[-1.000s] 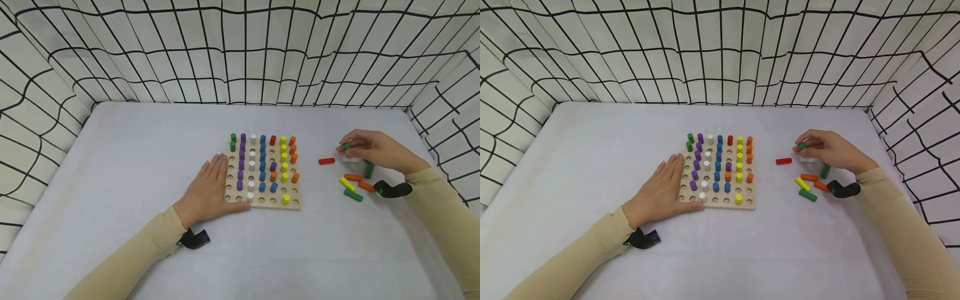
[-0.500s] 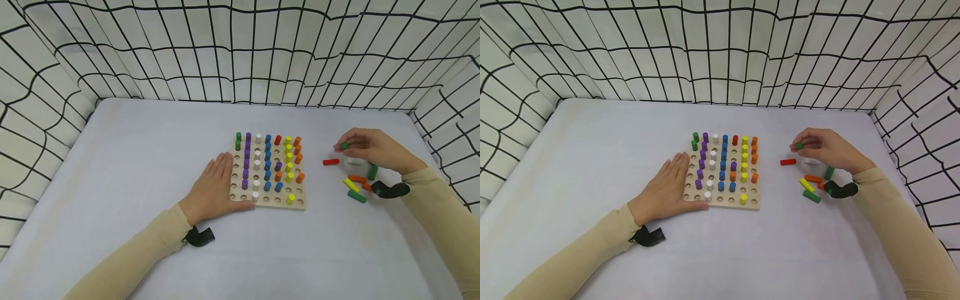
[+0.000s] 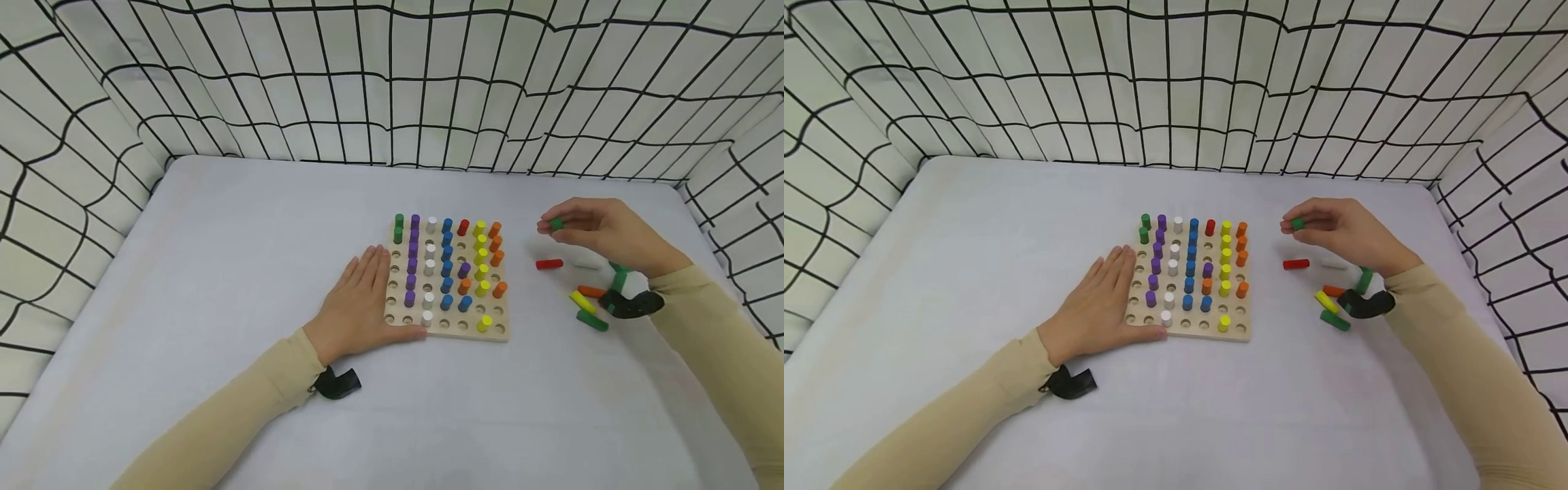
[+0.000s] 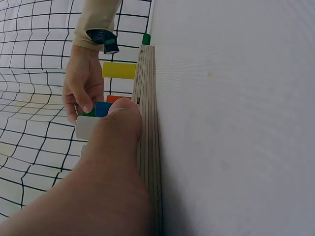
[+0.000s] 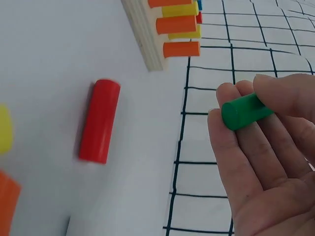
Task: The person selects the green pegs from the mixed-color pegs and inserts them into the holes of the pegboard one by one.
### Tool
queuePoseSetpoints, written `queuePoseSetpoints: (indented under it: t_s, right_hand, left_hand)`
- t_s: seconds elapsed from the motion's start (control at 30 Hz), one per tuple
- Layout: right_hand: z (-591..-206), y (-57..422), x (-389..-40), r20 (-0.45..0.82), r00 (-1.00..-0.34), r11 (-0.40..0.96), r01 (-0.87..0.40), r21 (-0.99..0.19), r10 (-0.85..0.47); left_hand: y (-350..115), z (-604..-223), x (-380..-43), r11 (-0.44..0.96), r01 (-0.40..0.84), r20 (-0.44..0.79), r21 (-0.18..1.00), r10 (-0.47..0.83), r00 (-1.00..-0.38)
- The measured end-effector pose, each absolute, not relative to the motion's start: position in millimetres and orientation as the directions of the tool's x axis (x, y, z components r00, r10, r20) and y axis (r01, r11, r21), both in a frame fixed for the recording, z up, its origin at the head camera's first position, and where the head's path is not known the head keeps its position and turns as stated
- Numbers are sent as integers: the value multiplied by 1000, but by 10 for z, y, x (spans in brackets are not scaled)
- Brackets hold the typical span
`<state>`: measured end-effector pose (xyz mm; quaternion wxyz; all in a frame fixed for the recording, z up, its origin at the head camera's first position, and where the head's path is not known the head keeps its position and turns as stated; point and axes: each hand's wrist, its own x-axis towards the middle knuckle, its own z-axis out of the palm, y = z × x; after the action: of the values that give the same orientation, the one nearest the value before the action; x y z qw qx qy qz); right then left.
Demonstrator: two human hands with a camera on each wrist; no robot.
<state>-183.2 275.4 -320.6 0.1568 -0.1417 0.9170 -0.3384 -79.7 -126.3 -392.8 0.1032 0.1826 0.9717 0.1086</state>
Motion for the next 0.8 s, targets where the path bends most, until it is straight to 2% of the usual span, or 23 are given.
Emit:
queuePoseSetpoints:
  t_s: [0.8]
  right_hand:
    - [-2990,1999,-1852,-98,-867,578,-238,-781,-488]
  left_hand:
    - [-1262,-3928,-797,907,335,-157,254,381,-911]
